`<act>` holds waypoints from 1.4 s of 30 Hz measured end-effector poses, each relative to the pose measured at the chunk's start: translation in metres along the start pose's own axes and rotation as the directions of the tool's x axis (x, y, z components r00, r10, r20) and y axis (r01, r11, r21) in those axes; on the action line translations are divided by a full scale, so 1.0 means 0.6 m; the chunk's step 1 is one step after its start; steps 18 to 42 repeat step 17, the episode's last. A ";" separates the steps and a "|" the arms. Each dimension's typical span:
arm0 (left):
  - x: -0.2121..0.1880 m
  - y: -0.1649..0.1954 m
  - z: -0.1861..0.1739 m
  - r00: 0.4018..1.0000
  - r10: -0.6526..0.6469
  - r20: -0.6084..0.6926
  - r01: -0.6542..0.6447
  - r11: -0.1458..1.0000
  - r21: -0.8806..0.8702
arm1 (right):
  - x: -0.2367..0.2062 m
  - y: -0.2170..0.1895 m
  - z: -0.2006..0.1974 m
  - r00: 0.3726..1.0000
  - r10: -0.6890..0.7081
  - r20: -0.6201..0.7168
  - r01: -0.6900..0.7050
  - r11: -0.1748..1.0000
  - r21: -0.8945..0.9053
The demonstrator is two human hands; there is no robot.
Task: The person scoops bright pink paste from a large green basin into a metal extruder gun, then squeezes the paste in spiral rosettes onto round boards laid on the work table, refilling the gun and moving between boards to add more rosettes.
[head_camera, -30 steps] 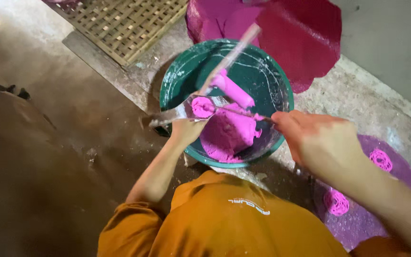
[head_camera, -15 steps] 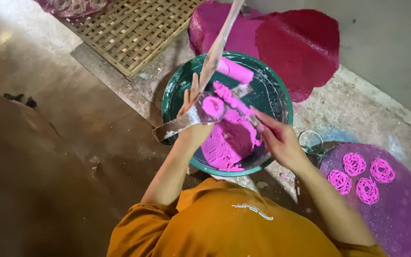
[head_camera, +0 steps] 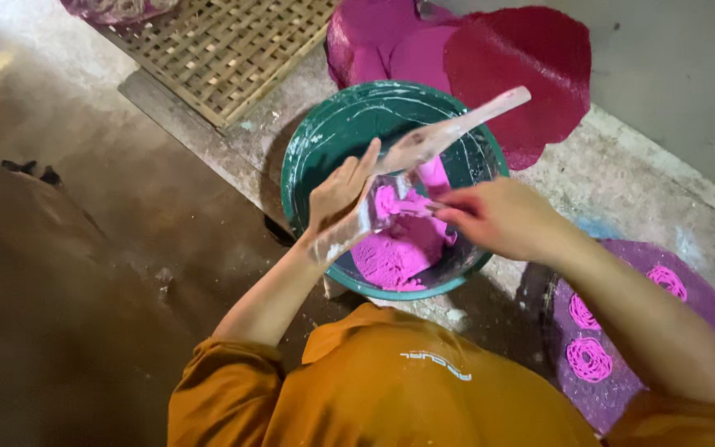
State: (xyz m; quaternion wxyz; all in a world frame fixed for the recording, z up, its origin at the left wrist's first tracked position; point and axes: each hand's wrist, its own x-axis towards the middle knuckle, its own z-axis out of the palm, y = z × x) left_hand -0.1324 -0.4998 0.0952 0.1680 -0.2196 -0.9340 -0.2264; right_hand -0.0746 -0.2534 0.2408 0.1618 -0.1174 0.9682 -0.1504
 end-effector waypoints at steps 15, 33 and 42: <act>-0.012 -0.174 -0.063 0.777 -0.619 0.114 0.493 0.487 -0.721 | -0.009 -0.046 0.047 0.860 -0.439 -0.258 0.324 0.863 -0.387; -0.071 -0.101 -0.050 0.700 -0.677 0.227 0.507 0.248 -0.825 | 0.006 -0.039 0.053 0.719 -0.572 -0.395 0.501 0.820 -0.276; -0.071 -0.101 -0.050 0.700 -0.677 0.227 0.507 0.248 -0.825 | 0.006 -0.039 0.053 0.719 -0.572 -0.395 0.501 0.820 -0.276</act>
